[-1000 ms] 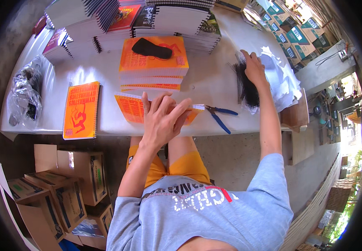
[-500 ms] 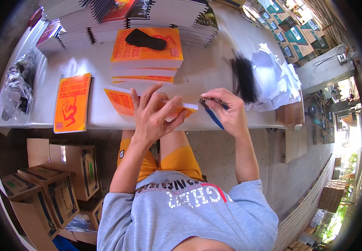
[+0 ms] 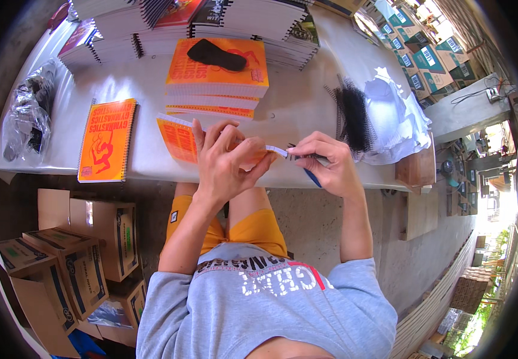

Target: The person assembles spiral-bound notebooks by threading wire coils through prepunched holes and using pliers to cut and crimp the ends. They handle several notebooks one by one from a stack on a table.

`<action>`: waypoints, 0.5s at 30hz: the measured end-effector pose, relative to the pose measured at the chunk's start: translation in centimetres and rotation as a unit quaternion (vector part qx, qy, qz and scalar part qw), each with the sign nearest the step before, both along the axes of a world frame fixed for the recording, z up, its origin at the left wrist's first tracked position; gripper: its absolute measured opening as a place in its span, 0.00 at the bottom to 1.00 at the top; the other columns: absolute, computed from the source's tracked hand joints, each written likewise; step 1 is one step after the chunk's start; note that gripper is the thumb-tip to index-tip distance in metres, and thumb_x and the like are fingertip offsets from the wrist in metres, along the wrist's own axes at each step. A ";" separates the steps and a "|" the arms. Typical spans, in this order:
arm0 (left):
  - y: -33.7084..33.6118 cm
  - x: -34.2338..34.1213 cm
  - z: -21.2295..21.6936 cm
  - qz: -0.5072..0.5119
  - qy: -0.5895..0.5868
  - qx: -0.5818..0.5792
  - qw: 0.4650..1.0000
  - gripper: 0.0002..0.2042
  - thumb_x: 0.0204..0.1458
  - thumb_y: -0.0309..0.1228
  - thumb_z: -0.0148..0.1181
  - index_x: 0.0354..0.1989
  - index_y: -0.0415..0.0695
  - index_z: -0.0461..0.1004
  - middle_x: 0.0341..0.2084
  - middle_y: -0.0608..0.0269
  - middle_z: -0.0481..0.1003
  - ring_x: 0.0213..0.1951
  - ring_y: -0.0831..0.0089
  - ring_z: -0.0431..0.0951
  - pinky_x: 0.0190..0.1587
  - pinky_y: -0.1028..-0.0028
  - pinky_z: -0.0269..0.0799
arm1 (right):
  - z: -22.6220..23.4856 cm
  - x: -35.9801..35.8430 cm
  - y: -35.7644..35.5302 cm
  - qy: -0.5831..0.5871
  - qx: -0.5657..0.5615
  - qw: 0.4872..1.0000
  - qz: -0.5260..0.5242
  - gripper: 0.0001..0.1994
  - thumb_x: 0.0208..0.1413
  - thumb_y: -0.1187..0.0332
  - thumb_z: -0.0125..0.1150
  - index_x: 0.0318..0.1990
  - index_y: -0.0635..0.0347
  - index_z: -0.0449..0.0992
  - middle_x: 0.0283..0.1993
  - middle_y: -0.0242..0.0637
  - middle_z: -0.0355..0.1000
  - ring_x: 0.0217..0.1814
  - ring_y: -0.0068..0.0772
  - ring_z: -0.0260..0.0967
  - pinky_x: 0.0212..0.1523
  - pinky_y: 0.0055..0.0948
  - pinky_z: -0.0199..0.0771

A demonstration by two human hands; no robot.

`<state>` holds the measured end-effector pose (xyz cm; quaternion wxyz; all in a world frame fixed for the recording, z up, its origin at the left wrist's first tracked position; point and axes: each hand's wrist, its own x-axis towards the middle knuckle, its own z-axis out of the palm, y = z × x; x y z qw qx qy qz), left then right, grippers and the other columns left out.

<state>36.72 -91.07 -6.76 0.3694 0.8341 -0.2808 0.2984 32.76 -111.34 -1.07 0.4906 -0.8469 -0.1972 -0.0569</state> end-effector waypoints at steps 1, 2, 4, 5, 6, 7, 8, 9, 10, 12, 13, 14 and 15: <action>0.0 0.0 0.0 0.001 0.000 -0.001 1.000 0.13 0.30 0.37 0.69 0.29 0.55 0.79 0.23 0.70 0.68 0.46 0.66 0.69 0.63 0.55 0.34 | 0.0 0.1 0.1 -0.025 -0.010 1.000 0.004 0.09 0.50 0.82 0.56 0.38 0.64 0.77 0.34 0.38 0.73 0.33 0.24 0.70 0.33 0.21 0.70; 0.0 0.0 -0.1 0.001 -0.003 -0.002 1.000 0.13 0.30 0.37 0.69 0.29 0.55 0.79 0.23 0.70 0.67 0.46 0.66 0.69 0.63 0.55 0.34 | 0.0 0.0 0.1 -0.025 -0.011 1.000 0.005 0.09 0.50 0.82 0.56 0.38 0.64 0.77 0.34 0.38 0.73 0.33 0.24 0.70 0.33 0.21 0.70; -0.1 0.0 0.0 -0.001 -0.007 -0.006 1.000 0.13 0.30 0.38 0.69 0.29 0.55 0.79 0.23 0.70 0.67 0.46 0.66 0.69 0.63 0.55 0.34 | 0.3 -0.3 0.0 0.162 -0.015 0.986 -0.045 0.07 0.53 0.75 0.55 0.39 0.65 0.76 0.28 0.34 0.72 0.28 0.20 0.67 0.30 0.19 0.66; -0.2 0.0 0.1 -0.007 -0.008 -0.010 1.000 0.13 0.31 0.38 0.69 0.29 0.55 0.79 0.23 0.70 0.67 0.46 0.66 0.69 0.63 0.55 0.34 | 0.4 -0.5 0.1 0.162 -0.017 0.986 -0.046 0.07 0.53 0.75 0.55 0.39 0.65 0.76 0.28 0.34 0.72 0.28 0.20 0.67 0.30 0.19 0.66; -0.2 0.0 0.1 -0.010 -0.009 -0.011 1.000 0.13 0.31 0.38 0.69 0.29 0.55 0.79 0.23 0.70 0.68 0.46 0.66 0.69 0.63 0.55 0.34 | 0.2 -0.6 0.2 0.126 -0.017 0.991 -0.047 0.07 0.54 0.74 0.54 0.38 0.64 0.76 0.27 0.33 0.71 0.27 0.19 0.66 0.29 0.19 0.65; -0.3 0.0 0.0 -0.008 -0.009 -0.011 1.000 0.13 0.31 0.38 0.69 0.29 0.55 0.79 0.23 0.70 0.68 0.46 0.66 0.69 0.63 0.55 0.34 | 0.1 -0.8 0.4 0.089 -0.016 0.995 -0.048 0.07 0.55 0.72 0.53 0.38 0.63 0.76 0.26 0.32 0.71 0.26 0.18 0.66 0.28 0.19 0.64; -0.5 0.0 -0.1 0.001 -0.025 -0.009 1.000 0.13 0.32 0.41 0.69 0.28 0.55 0.78 0.23 0.70 0.66 0.45 0.67 0.69 0.63 0.54 0.34 | 0.4 -1.0 0.9 0.089 -0.016 0.995 -0.047 0.07 0.55 0.72 0.53 0.38 0.63 0.76 0.26 0.32 0.71 0.26 0.18 0.66 0.28 0.19 0.64; -0.5 0.1 -0.3 0.012 -0.040 -0.004 0.999 0.13 0.34 0.44 0.68 0.27 0.55 0.77 0.23 0.70 0.65 0.45 0.68 0.69 0.63 0.53 0.33 | 0.9 -1.1 1.6 0.109 -0.014 0.991 -0.077 0.07 0.55 0.74 0.53 0.38 0.64 0.75 0.26 0.34 0.71 0.27 0.21 0.67 0.31 0.20 0.67; -0.3 0.1 -0.5 0.014 -0.040 -0.002 0.999 0.13 0.34 0.44 0.68 0.27 0.55 0.77 0.23 0.70 0.65 0.45 0.68 0.69 0.63 0.53 0.33 | 1.1 -1.1 2.2 0.129 -0.011 0.986 -0.107 0.06 0.55 0.77 0.52 0.39 0.65 0.75 0.26 0.35 0.71 0.28 0.23 0.68 0.34 0.22 0.69; -0.2 0.2 -0.7 0.029 -0.056 0.009 0.998 0.16 0.34 0.47 0.69 0.30 0.55 0.76 0.23 0.69 0.65 0.46 0.68 0.68 0.63 0.53 0.33 | 0.0 -1.4 2.4 0.051 -0.017 0.987 -0.151 0.06 0.55 0.76 0.52 0.39 0.65 0.74 0.25 0.36 0.71 0.27 0.23 0.68 0.33 0.22 0.69; -0.3 0.2 -0.8 0.029 -0.056 0.006 0.998 0.16 0.34 0.47 0.69 0.30 0.55 0.76 0.23 0.69 0.65 0.46 0.68 0.68 0.63 0.53 0.33 | -0.1 -1.4 2.2 0.011 -0.021 0.985 -0.174 0.06 0.55 0.76 0.53 0.39 0.65 0.74 0.25 0.36 0.71 0.27 0.24 0.68 0.33 0.23 0.68; -0.3 0.1 -0.9 0.033 -0.047 -0.002 0.998 0.18 0.32 0.47 0.70 0.32 0.55 0.77 0.24 0.68 0.67 0.48 0.66 0.68 0.63 0.53 0.33 | -0.3 -1.5 2.1 -0.029 -0.027 0.979 -0.198 0.06 0.55 0.76 0.53 0.39 0.65 0.73 0.25 0.36 0.71 0.27 0.24 0.68 0.33 0.23 0.68; -0.2 -0.1 -1.1 0.039 -0.037 -0.008 0.999 0.20 0.30 0.47 0.71 0.34 0.54 0.77 0.26 0.67 0.68 0.50 0.64 0.68 0.63 0.52 0.34 | -0.4 -1.5 1.8 -0.056 -0.052 0.985 -0.156 0.06 0.55 0.76 0.53 0.39 0.65 0.73 0.25 0.36 0.70 0.26 0.24 0.67 0.32 0.23 0.68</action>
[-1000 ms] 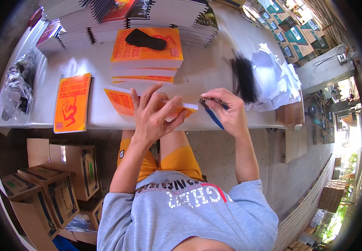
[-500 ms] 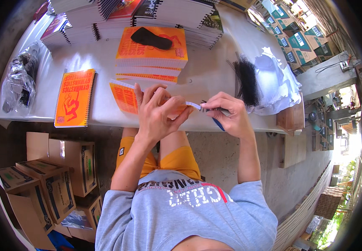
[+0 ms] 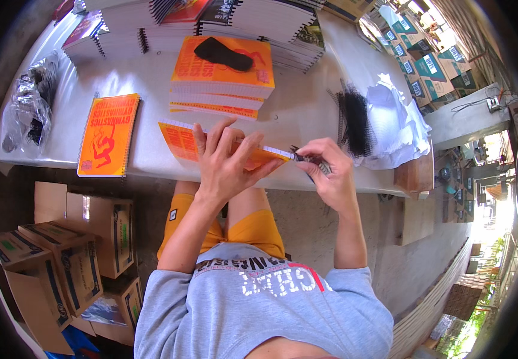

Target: The person assembles spiral-bound notebooks by threading wire coils through prepunched holes and using pliers to cut and crimp the ends. They handle several notebooks one by one from a stack on a table.

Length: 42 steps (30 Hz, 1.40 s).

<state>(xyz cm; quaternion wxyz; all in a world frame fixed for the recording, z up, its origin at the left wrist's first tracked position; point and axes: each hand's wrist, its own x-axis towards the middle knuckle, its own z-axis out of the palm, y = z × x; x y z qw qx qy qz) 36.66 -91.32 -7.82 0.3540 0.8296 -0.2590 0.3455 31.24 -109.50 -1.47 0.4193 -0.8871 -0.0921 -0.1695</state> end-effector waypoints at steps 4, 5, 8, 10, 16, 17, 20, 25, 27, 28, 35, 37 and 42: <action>-0.1 0.2 0.2 0.003 -0.024 -0.001 1.000 0.18 0.33 0.51 0.69 0.25 0.54 0.73 0.25 0.67 0.65 0.46 0.66 0.68 0.62 0.52 0.35 | 0.2 0.4 -0.9 0.185 0.055 0.979 0.066 0.08 0.55 0.76 0.51 0.41 0.63 0.74 0.25 0.35 0.70 0.26 0.24 0.66 0.30 0.24 0.67; 0.0 0.1 0.3 -0.004 -0.014 0.001 1.000 0.17 0.33 0.50 0.69 0.24 0.53 0.72 0.25 0.67 0.65 0.46 0.66 0.68 0.62 0.52 0.36 | 0.6 0.9 -1.2 0.187 0.055 0.978 0.069 0.08 0.55 0.76 0.51 0.41 0.63 0.74 0.25 0.35 0.70 0.26 0.24 0.66 0.30 0.24 0.67; 0.6 0.2 0.1 -0.033 0.003 0.005 0.999 0.17 0.32 0.49 0.69 0.22 0.52 0.71 0.25 0.67 0.65 0.45 0.66 0.68 0.61 0.52 0.38 | 1.9 4.1 -2.0 0.353 0.090 0.915 0.174 0.10 0.57 0.77 0.48 0.44 0.63 0.74 0.25 0.35 0.70 0.28 0.25 0.68 0.32 0.23 0.68; 1.3 0.5 0.2 -0.048 0.003 0.010 0.999 0.17 0.32 0.48 0.70 0.21 0.52 0.71 0.26 0.68 0.65 0.44 0.67 0.68 0.61 0.52 0.39 | 2.5 7.7 -2.3 0.201 0.000 0.952 0.232 0.12 0.57 0.75 0.48 0.47 0.62 0.72 0.28 0.36 0.73 0.29 0.25 0.71 0.35 0.25 0.70; 2.2 1.2 -0.1 -0.100 -0.032 -0.019 0.994 0.17 0.32 0.51 0.67 0.18 0.53 0.70 0.22 0.68 0.65 0.40 0.70 0.70 0.64 0.52 0.36 | 1.9 19.3 4.9 0.008 -0.230 0.970 0.074 0.18 0.52 0.62 0.58 0.50 0.58 0.70 0.41 0.46 0.73 0.42 0.31 0.73 0.41 0.26 0.71; 2.0 1.3 -0.1 -0.096 -0.036 -0.018 0.995 0.17 0.32 0.51 0.67 0.18 0.53 0.70 0.22 0.68 0.65 0.40 0.70 0.70 0.64 0.52 0.36 | 1.2 20.4 5.6 0.004 -0.334 0.943 0.015 0.20 0.51 0.61 0.59 0.51 0.59 0.68 0.42 0.48 0.73 0.43 0.32 0.73 0.41 0.26 0.71; 1.5 1.5 -0.2 -0.117 -0.036 -0.020 0.992 0.18 0.34 0.51 0.67 0.18 0.52 0.69 0.23 0.67 0.66 0.44 0.69 0.70 0.64 0.53 0.36 | -2.2 24.2 4.5 0.020 -0.251 0.968 0.013 0.23 0.50 0.65 0.61 0.54 0.60 0.65 0.43 0.43 0.73 0.45 0.28 0.71 0.42 0.25 0.70; 1.2 0.6 -0.4 -0.068 0.002 -0.011 0.998 0.19 0.36 0.51 0.66 0.20 0.50 0.68 0.31 0.63 0.68 0.55 0.62 0.64 0.64 0.52 0.32 | 1.5 16.8 2.1 0.070 0.332 0.921 0.192 0.20 0.50 0.71 0.61 0.51 0.62 0.67 0.41 0.33 0.69 0.43 0.20 0.64 0.44 0.20 0.66; 1.0 0.2 -0.7 -0.045 0.005 -0.027 0.999 0.19 0.36 0.51 0.66 0.21 0.49 0.68 0.34 0.62 0.68 0.59 0.59 0.61 0.63 0.51 0.31 | 0.1 11.6 0.5 0.052 0.321 0.918 0.226 0.16 0.51 0.71 0.58 0.48 0.64 0.69 0.45 0.38 0.69 0.46 0.24 0.65 0.48 0.25 0.65; 0.9 0.3 -0.7 -0.038 0.001 -0.027 0.999 0.20 0.36 0.52 0.65 0.21 0.49 0.68 0.36 0.61 0.68 0.60 0.57 0.59 0.63 0.51 0.30 | -0.6 9.3 -0.5 0.061 0.331 0.898 0.284 0.15 0.52 0.71 0.57 0.47 0.64 0.71 0.47 0.40 0.68 0.49 0.25 0.65 0.51 0.28 0.64; 0.5 0.2 -0.7 -0.061 0.000 -0.049 0.997 0.20 0.35 0.52 0.67 0.23 0.48 0.72 0.35 0.61 0.68 0.60 0.54 0.58 0.62 0.52 0.36 | -5.0 4.0 -2.2 0.063 0.071 0.966 0.241 0.11 0.49 0.71 0.59 0.40 0.66 0.76 0.44 0.53 0.72 0.46 0.43 0.71 0.57 0.42 0.63; 0.8 0.8 -0.5 -0.055 -0.005 -0.039 0.998 0.20 0.33 0.52 0.68 0.22 0.49 0.72 0.31 0.60 0.67 0.59 0.54 0.60 0.60 0.52 0.40 | -5.3 4.5 -1.9 0.101 0.046 0.972 0.209 0.09 0.47 0.72 0.61 0.38 0.63 0.78 0.41 0.50 0.74 0.44 0.44 0.72 0.54 0.39 0.66; 1.1 0.5 -0.5 -0.059 0.013 -0.042 0.997 0.21 0.29 0.52 0.69 0.18 0.48 0.69 0.26 0.60 0.65 0.57 0.55 0.62 0.58 0.52 0.44 | -5.4 5.6 -1.5 0.069 0.160 0.944 0.279 0.10 0.45 0.80 0.55 0.35 0.62 0.78 0.40 0.47 0.74 0.41 0.37 0.71 0.48 0.35 0.70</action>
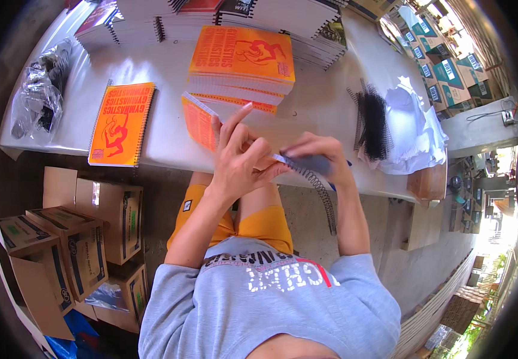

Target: The person assembles spiral-bound notebooks by threading wire coils through prepunched holes and using pliers to cut and crimp the ends. They handle several notebooks one by one from a stack on a table.

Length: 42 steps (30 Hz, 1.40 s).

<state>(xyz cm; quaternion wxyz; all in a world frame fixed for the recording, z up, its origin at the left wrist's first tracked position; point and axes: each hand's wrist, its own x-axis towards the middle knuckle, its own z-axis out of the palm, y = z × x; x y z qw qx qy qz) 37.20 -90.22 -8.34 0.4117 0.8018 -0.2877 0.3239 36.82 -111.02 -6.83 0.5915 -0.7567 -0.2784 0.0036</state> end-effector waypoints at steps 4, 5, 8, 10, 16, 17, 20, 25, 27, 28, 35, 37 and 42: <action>0.9 -0.2 0.0 -0.020 -0.007 0.026 0.999 0.22 0.28 0.52 0.69 0.21 0.48 0.70 0.25 0.62 0.65 0.56 0.58 0.64 0.58 0.52 0.45 | -0.4 0.1 -0.6 -0.029 -0.009 0.996 -0.088 0.15 0.36 0.87 0.52 0.32 0.63 0.79 0.39 0.47 0.75 0.42 0.35 0.70 0.40 0.28 0.72; 0.7 -0.4 -0.1 -0.012 -0.007 0.024 1.000 0.22 0.28 0.52 0.69 0.21 0.48 0.70 0.25 0.62 0.65 0.56 0.58 0.64 0.58 0.52 0.45 | -0.4 0.0 -0.7 -0.026 0.138 0.987 -0.083 0.16 0.36 0.88 0.51 0.33 0.63 0.79 0.39 0.47 0.75 0.43 0.34 0.70 0.41 0.28 0.72; 0.4 -0.7 0.4 -0.024 -0.020 0.008 0.999 0.30 0.26 0.49 0.73 0.38 0.45 0.70 0.32 0.63 0.73 0.55 0.58 0.66 0.60 0.56 0.47 | -0.6 -0.6 0.2 0.068 0.229 0.966 -0.096 0.15 0.38 0.88 0.49 0.34 0.67 0.78 0.39 0.48 0.74 0.42 0.33 0.70 0.43 0.28 0.73; 0.4 -0.8 0.0 -0.032 -0.006 -0.027 0.999 0.34 0.26 0.48 0.74 0.43 0.45 0.67 0.35 0.63 0.73 0.55 0.58 0.66 0.60 0.56 0.46 | 1.0 -1.3 1.6 0.187 0.335 0.895 -0.229 0.12 0.41 0.86 0.51 0.32 0.69 0.78 0.39 0.49 0.74 0.38 0.35 0.71 0.44 0.29 0.73; 0.0 0.2 -0.6 -0.110 0.028 -0.101 0.988 0.42 0.24 0.46 0.74 0.51 0.44 0.60 0.46 0.57 0.70 0.55 0.59 0.65 0.62 0.53 0.43 | 1.3 -0.5 0.3 0.014 0.080 0.996 -0.037 0.10 0.44 0.82 0.53 0.30 0.63 0.80 0.35 0.49 0.76 0.36 0.37 0.71 0.41 0.31 0.72; -0.2 0.3 -0.4 -0.104 0.008 -0.105 0.989 0.43 0.24 0.47 0.74 0.51 0.44 0.59 0.47 0.56 0.70 0.55 0.58 0.65 0.62 0.52 0.42 | 1.3 -0.3 -0.2 0.028 -0.059 0.980 -0.188 0.10 0.43 0.82 0.54 0.31 0.62 0.81 0.35 0.48 0.76 0.35 0.36 0.70 0.39 0.28 0.71; -0.1 0.6 -0.7 -0.102 0.021 -0.099 0.990 0.44 0.24 0.47 0.74 0.52 0.44 0.58 0.48 0.55 0.69 0.55 0.58 0.65 0.62 0.51 0.43 | 2.4 -0.2 0.4 0.009 0.150 0.989 0.012 0.12 0.39 0.85 0.54 0.32 0.64 0.80 0.33 0.46 0.76 0.35 0.34 0.71 0.37 0.24 0.71; -0.1 0.8 -0.5 -0.112 0.028 -0.110 0.987 0.44 0.23 0.47 0.74 0.52 0.45 0.59 0.49 0.55 0.68 0.55 0.58 0.65 0.62 0.51 0.42 | 2.1 0.2 1.3 0.004 0.299 0.954 0.010 0.11 0.38 0.81 0.56 0.32 0.64 0.80 0.32 0.48 0.76 0.33 0.33 0.71 0.37 0.28 0.73; 0.4 0.9 -0.2 -0.118 0.054 -0.086 0.988 0.45 0.22 0.48 0.75 0.53 0.45 0.59 0.49 0.55 0.67 0.55 0.57 0.65 0.62 0.51 0.42 | 3.2 0.2 1.9 -0.045 0.317 0.941 0.112 0.13 0.36 0.82 0.56 0.32 0.63 0.80 0.33 0.48 0.76 0.34 0.33 0.71 0.38 0.28 0.72; 0.9 1.1 0.1 -0.059 0.018 -0.039 0.997 0.47 0.21 0.52 0.74 0.53 0.46 0.59 0.48 0.56 0.67 0.51 0.58 0.67 0.62 0.50 0.37 | 3.3 0.3 2.1 0.007 0.110 0.994 -0.018 0.10 0.38 0.80 0.58 0.31 0.64 0.80 0.34 0.50 0.76 0.34 0.35 0.72 0.39 0.30 0.73; 5.1 3.4 1.2 0.090 0.042 0.014 0.995 0.30 0.11 0.57 0.71 0.18 0.46 0.69 0.33 0.61 0.64 0.49 0.55 0.61 0.51 0.54 0.53 | 2.2 1.2 2.9 -0.016 0.169 0.984 0.048 0.14 0.40 0.82 0.56 0.37 0.64 0.79 0.38 0.44 0.76 0.37 0.35 0.74 0.40 0.27 0.72; 4.3 3.6 1.9 0.086 0.035 0.016 0.996 0.30 0.12 0.57 0.72 0.15 0.45 0.66 0.34 0.61 0.64 0.48 0.54 0.60 0.50 0.56 0.56 | 2.1 2.6 3.0 0.018 -0.057 0.985 -0.164 0.11 0.42 0.81 0.58 0.36 0.65 0.79 0.38 0.44 0.76 0.38 0.36 0.74 0.40 0.28 0.72; 3.8 4.1 1.6 0.063 -0.039 -0.010 0.997 0.31 0.15 0.59 0.70 0.15 0.43 0.65 0.40 0.56 0.64 0.52 0.49 0.57 0.52 0.54 0.54 | 3.3 2.5 1.8 -0.058 -0.037 0.998 0.011 0.11 0.41 0.84 0.58 0.34 0.63 0.80 0.36 0.45 0.76 0.38 0.33 0.73 0.38 0.29 0.72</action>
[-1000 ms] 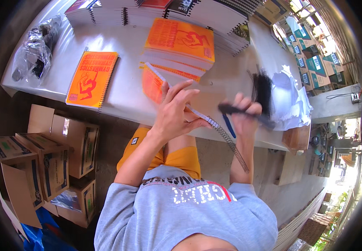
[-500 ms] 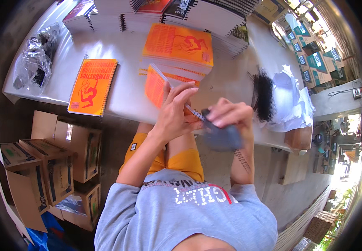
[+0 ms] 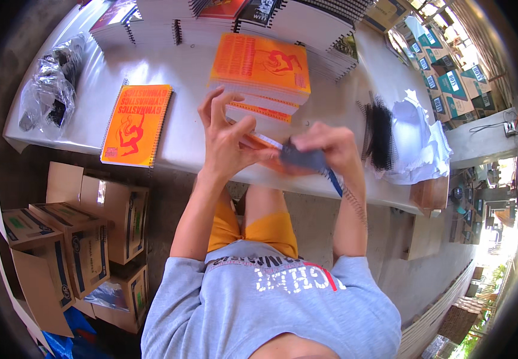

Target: The person assembles spiral-bound notebooks by threading wire coils through prepunched holes and using pliers to cut and crimp the ends. They handle several notebooks one by one from a stack on a table.

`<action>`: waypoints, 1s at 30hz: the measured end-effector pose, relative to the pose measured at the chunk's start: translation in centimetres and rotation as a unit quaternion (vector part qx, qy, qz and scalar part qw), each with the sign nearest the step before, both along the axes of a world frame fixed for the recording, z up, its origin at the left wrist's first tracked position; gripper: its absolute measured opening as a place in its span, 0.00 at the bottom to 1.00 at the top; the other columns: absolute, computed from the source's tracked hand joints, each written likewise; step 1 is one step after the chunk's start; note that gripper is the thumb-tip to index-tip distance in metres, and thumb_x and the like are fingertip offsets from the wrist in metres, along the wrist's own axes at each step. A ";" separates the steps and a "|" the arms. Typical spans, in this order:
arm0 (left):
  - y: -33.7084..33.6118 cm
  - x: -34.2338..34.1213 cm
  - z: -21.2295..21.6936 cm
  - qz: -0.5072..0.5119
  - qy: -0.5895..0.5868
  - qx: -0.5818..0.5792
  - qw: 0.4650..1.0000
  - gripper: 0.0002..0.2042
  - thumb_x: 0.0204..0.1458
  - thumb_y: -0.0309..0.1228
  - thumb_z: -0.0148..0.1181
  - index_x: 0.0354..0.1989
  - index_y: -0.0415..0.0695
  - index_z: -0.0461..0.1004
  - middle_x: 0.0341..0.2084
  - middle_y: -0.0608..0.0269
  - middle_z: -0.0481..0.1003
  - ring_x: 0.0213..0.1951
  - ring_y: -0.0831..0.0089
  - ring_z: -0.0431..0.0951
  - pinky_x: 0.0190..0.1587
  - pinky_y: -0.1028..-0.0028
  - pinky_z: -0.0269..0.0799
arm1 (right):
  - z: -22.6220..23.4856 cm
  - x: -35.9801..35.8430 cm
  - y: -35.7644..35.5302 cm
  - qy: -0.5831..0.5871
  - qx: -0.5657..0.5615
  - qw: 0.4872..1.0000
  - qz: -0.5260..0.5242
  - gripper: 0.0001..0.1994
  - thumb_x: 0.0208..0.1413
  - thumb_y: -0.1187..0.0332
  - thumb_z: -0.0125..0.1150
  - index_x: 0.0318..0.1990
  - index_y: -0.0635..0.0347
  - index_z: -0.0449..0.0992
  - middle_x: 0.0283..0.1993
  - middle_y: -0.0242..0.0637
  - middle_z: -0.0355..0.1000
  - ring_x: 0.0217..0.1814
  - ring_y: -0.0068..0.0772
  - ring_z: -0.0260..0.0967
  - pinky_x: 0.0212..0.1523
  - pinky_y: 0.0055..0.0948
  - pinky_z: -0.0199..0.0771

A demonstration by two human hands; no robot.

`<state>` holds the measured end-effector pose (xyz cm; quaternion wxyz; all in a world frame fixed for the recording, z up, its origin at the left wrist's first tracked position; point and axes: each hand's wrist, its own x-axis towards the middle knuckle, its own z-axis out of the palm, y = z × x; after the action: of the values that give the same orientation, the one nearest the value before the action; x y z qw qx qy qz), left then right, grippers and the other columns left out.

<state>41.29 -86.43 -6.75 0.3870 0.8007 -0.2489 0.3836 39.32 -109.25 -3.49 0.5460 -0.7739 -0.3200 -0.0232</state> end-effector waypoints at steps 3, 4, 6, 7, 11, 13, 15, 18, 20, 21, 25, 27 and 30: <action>0.0 -0.2 -0.3 -0.003 -0.004 -0.001 1.000 0.32 0.15 0.60 0.69 0.14 0.43 0.65 0.42 0.55 0.63 0.54 0.48 0.55 0.54 0.53 0.53 | -1.1 -0.4 0.1 0.051 0.190 0.979 -0.062 0.12 0.38 0.83 0.59 0.33 0.63 0.81 0.34 0.45 0.77 0.36 0.32 0.73 0.37 0.29 0.72; 0.1 -0.2 -0.5 -0.006 0.004 -0.002 1.000 0.32 0.15 0.60 0.69 0.14 0.43 0.65 0.43 0.54 0.63 0.55 0.48 0.54 0.54 0.53 0.53 | -0.7 -0.1 0.4 -0.001 0.264 0.958 0.115 0.10 0.40 0.81 0.59 0.32 0.65 0.80 0.34 0.44 0.77 0.36 0.32 0.73 0.38 0.29 0.72; 0.0 0.0 -0.2 -0.007 0.001 -0.011 1.000 0.32 0.15 0.61 0.69 0.14 0.43 0.66 0.44 0.54 0.63 0.55 0.48 0.53 0.55 0.52 0.52 | 0.6 0.3 1.0 0.025 0.080 0.996 0.008 0.09 0.40 0.80 0.59 0.32 0.66 0.80 0.34 0.45 0.76 0.35 0.32 0.73 0.38 0.30 0.72; -0.2 0.0 0.0 -0.012 -0.002 -0.019 1.000 0.32 0.15 0.61 0.69 0.14 0.43 0.66 0.44 0.54 0.63 0.56 0.47 0.53 0.55 0.52 0.52 | 0.9 0.4 1.1 0.052 -0.106 0.988 -0.104 0.08 0.41 0.79 0.58 0.32 0.67 0.80 0.34 0.46 0.76 0.35 0.32 0.73 0.38 0.30 0.72; 0.3 -0.3 -0.8 -0.008 0.003 -0.024 1.000 0.32 0.15 0.60 0.69 0.13 0.43 0.66 0.45 0.53 0.63 0.57 0.47 0.52 0.55 0.52 0.52 | 0.8 0.5 2.2 -0.007 0.268 0.950 0.157 0.16 0.35 0.83 0.53 0.34 0.64 0.80 0.35 0.47 0.76 0.34 0.36 0.74 0.38 0.28 0.72; 0.5 0.1 -0.9 -0.008 -0.010 0.015 1.000 0.33 0.14 0.62 0.69 0.15 0.43 0.66 0.47 0.52 0.61 0.57 0.47 0.53 0.54 0.53 0.53 | 0.7 0.3 2.0 -0.023 0.105 0.986 0.125 0.12 0.40 0.83 0.54 0.34 0.67 0.79 0.37 0.49 0.76 0.37 0.36 0.73 0.42 0.29 0.71; 0.5 -0.5 -1.1 -0.026 0.012 -0.025 0.999 0.30 0.14 0.55 0.73 0.18 0.45 0.67 0.47 0.51 0.59 0.56 0.47 0.53 0.54 0.53 0.54 | -0.2 1.5 2.3 0.003 -0.103 0.984 -0.146 0.16 0.34 0.86 0.54 0.35 0.67 0.79 0.36 0.49 0.76 0.34 0.38 0.74 0.41 0.28 0.72; 0.6 0.0 -1.6 -0.042 0.058 -0.098 0.993 0.29 0.14 0.47 0.77 0.24 0.46 0.67 0.46 0.51 0.57 0.54 0.50 0.54 0.52 0.56 0.57 | 1.4 0.3 3.9 0.042 0.056 0.997 -0.036 0.18 0.35 0.88 0.53 0.36 0.66 0.79 0.37 0.43 0.77 0.37 0.31 0.74 0.41 0.24 0.71; 1.1 -0.3 -2.2 -0.045 0.094 -0.121 0.987 0.30 0.14 0.45 0.78 0.26 0.45 0.67 0.46 0.50 0.55 0.53 0.52 0.55 0.50 0.57 0.59 | 0.0 0.7 4.0 0.093 -0.080 0.989 -0.082 0.17 0.35 0.87 0.56 0.36 0.66 0.79 0.36 0.41 0.77 0.38 0.29 0.74 0.41 0.24 0.71; 1.2 -0.1 -2.2 -0.052 0.083 -0.132 0.986 0.31 0.15 0.46 0.78 0.26 0.45 0.66 0.45 0.52 0.55 0.53 0.56 0.55 0.43 0.63 0.62 | -0.4 1.0 3.6 0.088 -0.084 0.990 -0.078 0.17 0.35 0.87 0.56 0.36 0.66 0.79 0.36 0.41 0.77 0.38 0.29 0.74 0.41 0.24 0.71; 0.8 0.6 -2.9 -0.094 0.098 -0.196 0.971 0.35 0.13 0.52 0.77 0.28 0.46 0.64 0.42 0.55 0.55 0.54 0.60 0.54 0.31 0.71 0.65 | -0.1 0.9 4.2 0.016 0.145 0.986 0.076 0.16 0.35 0.85 0.56 0.36 0.66 0.79 0.36 0.41 0.77 0.35 0.31 0.74 0.37 0.25 0.72; 1.3 0.8 -3.4 -0.089 0.083 -0.169 0.978 0.35 0.14 0.50 0.78 0.30 0.46 0.64 0.42 0.55 0.56 0.54 0.60 0.53 0.30 0.74 0.65 | -0.6 2.6 4.2 -0.017 -0.162 0.976 -0.141 0.16 0.35 0.83 0.56 0.37 0.67 0.79 0.36 0.43 0.77 0.35 0.33 0.74 0.38 0.25 0.72; 0.8 0.9 -3.5 -0.108 0.093 -0.155 0.978 0.36 0.12 0.49 0.78 0.30 0.47 0.62 0.43 0.56 0.56 0.55 0.58 0.53 0.28 0.74 0.70 | 1.3 1.5 4.9 0.046 0.023 0.998 -0.036 0.16 0.37 0.84 0.56 0.37 0.66 0.79 0.35 0.43 0.77 0.37 0.29 0.74 0.39 0.24 0.72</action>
<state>42.15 -85.58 -10.26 0.5670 0.7316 -0.2341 0.2974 40.81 -104.33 -2.20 0.5765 -0.7725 -0.2660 -0.0140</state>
